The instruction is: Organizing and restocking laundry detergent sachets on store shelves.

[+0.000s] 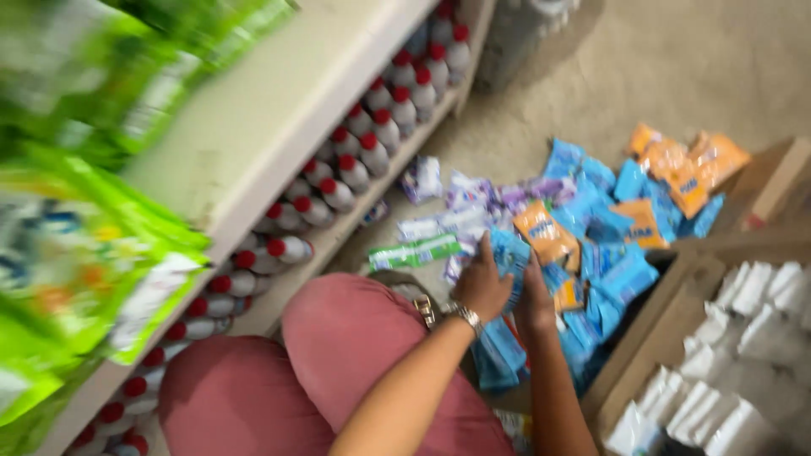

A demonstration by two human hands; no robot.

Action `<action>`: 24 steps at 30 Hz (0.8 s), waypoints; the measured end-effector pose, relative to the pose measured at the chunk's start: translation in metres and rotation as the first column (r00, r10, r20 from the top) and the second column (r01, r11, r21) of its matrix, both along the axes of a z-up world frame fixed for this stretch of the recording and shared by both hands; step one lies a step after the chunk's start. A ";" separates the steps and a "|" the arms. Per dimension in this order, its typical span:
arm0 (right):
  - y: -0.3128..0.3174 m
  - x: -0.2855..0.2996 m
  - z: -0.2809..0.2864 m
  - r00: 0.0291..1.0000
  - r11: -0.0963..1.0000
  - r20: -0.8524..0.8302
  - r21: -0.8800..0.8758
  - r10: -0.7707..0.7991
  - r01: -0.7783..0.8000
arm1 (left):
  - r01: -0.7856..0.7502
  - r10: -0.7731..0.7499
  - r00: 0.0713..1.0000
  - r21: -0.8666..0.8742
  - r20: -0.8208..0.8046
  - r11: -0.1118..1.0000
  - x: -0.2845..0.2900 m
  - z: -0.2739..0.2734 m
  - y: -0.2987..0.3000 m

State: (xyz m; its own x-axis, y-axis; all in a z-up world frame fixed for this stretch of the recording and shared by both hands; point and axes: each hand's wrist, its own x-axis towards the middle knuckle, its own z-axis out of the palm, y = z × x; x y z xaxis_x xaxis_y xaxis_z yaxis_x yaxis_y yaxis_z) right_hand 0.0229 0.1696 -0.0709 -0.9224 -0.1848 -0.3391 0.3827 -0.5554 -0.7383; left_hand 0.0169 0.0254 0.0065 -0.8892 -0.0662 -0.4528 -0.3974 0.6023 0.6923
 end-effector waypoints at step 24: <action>0.010 0.013 0.112 0.981 0.963 -0.124 0.209 -0.148 0.171 | 0.006 0.261 0.779 0.423 -0.570 0.906 0.030 0.029 0.033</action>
